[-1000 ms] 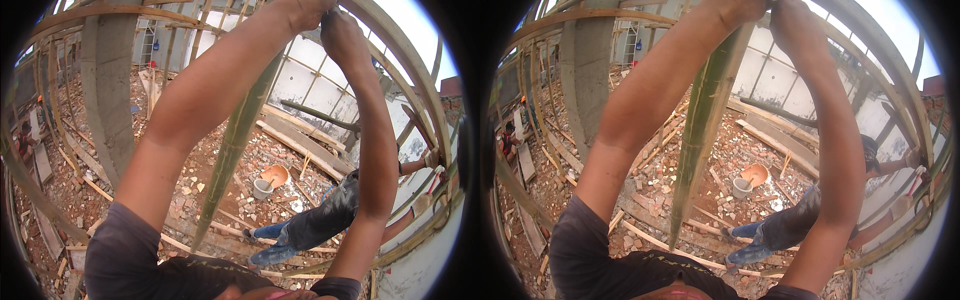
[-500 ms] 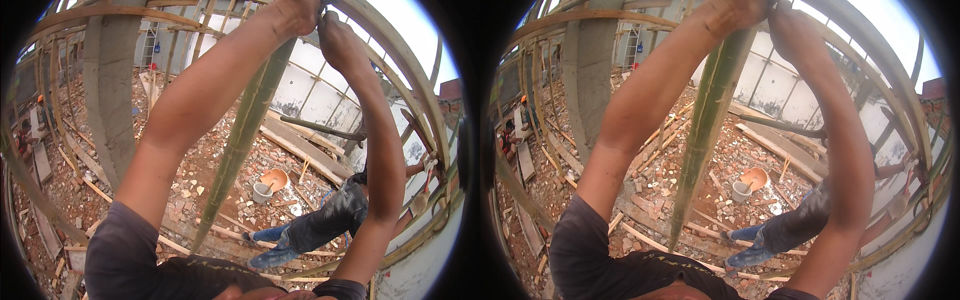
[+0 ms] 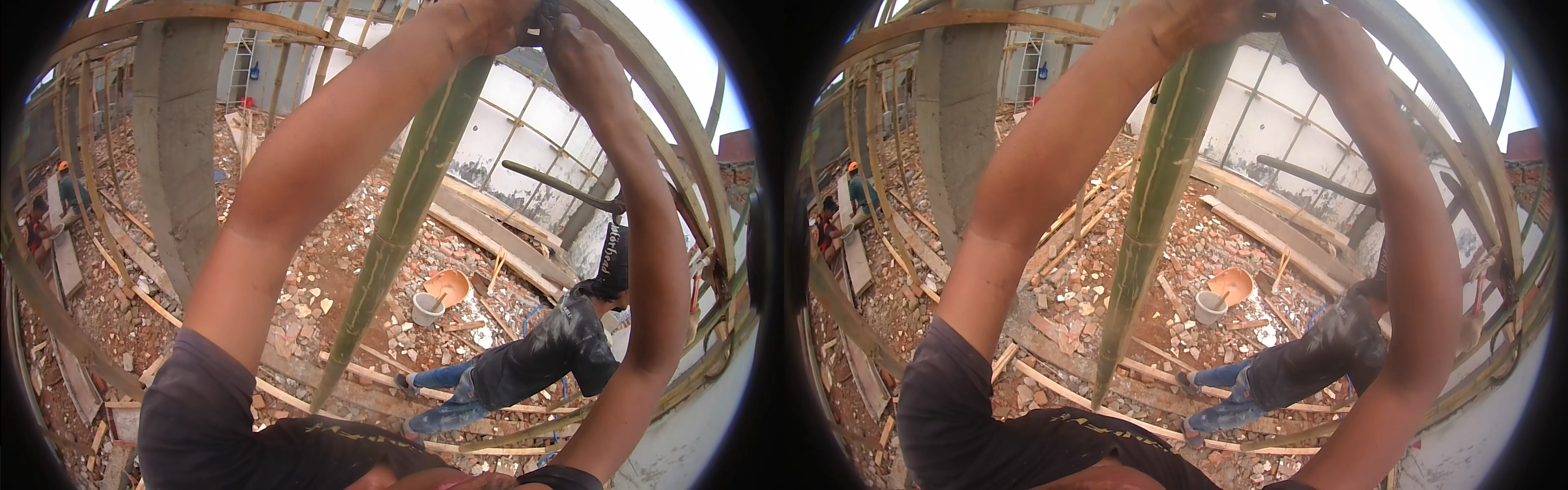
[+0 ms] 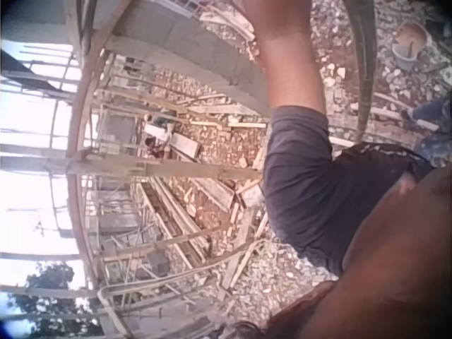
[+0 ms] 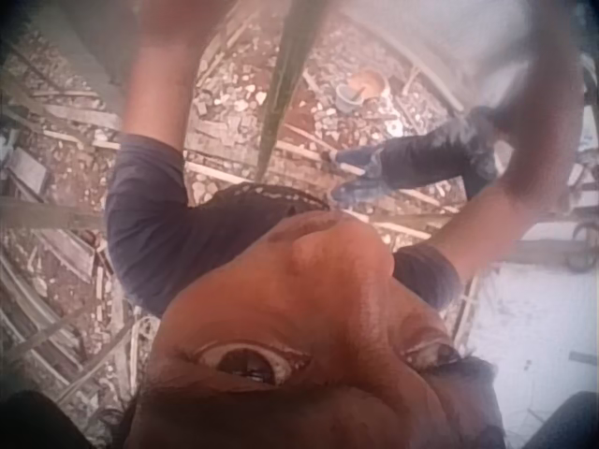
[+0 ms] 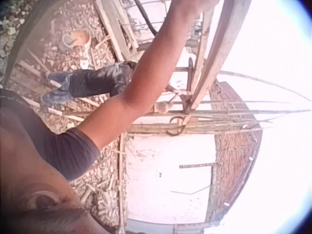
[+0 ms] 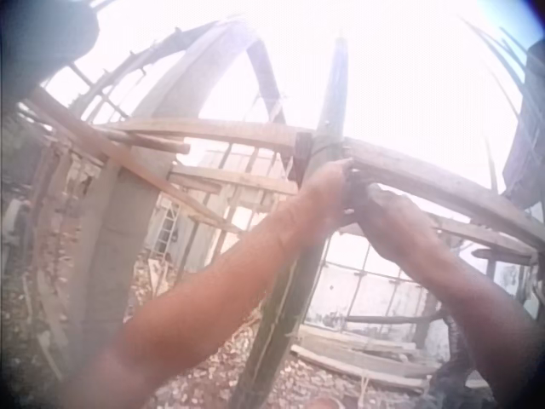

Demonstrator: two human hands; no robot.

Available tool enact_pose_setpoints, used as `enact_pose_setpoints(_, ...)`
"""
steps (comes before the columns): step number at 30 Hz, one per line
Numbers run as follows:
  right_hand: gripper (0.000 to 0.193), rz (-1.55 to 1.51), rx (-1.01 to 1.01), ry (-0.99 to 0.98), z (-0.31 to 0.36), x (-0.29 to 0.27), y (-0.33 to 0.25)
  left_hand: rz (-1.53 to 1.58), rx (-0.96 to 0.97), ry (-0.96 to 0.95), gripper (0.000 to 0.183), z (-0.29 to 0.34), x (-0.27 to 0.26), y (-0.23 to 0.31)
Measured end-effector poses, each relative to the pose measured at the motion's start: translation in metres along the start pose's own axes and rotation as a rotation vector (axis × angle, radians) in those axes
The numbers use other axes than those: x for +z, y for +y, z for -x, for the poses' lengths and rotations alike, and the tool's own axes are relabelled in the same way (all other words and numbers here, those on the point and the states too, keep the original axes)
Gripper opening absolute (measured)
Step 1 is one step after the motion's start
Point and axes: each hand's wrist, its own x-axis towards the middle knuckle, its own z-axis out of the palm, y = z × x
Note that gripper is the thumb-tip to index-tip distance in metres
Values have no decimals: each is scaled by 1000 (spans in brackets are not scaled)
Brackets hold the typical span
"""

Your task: The person lifts a long bamboo pole and positions it vertically within a wooden scaffolding frame. He then uses a metal hook to secure the pole to the structure. Another worker is visible nearby, also engaged in construction activities.

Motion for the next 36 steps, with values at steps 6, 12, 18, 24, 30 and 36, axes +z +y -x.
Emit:
enact_pose_setpoints(6, 21, -261, -139, 63, -5, -22, -11, -287, 170, 189, 37, 4, -6, -19)
enact_pose_setpoints(12, 26, -392, -359, 51, -15, -20, -6, -497, 529, 76, 35, 22, -10, -31)
enact_pose_setpoints(18, 44, -928, 348, -311, -19, -12, 47, -80, 140, 329, 32, 8, 7, -21)
enact_pose_setpoints(24, 45, -661, 367, -120, -48, -46, 72, 119, 44, 377, 32, 4, 42, -27)
enact_pose_setpoints(30, 51, -754, 276, -264, -71, -55, 3, -458, 165, 590, 40, 13, 30, -33)
enact_pose_setpoints(36, 36, -815, -212, 36, -67, -24, 14, -116, 176, 521, 38, 14, 38, -26)
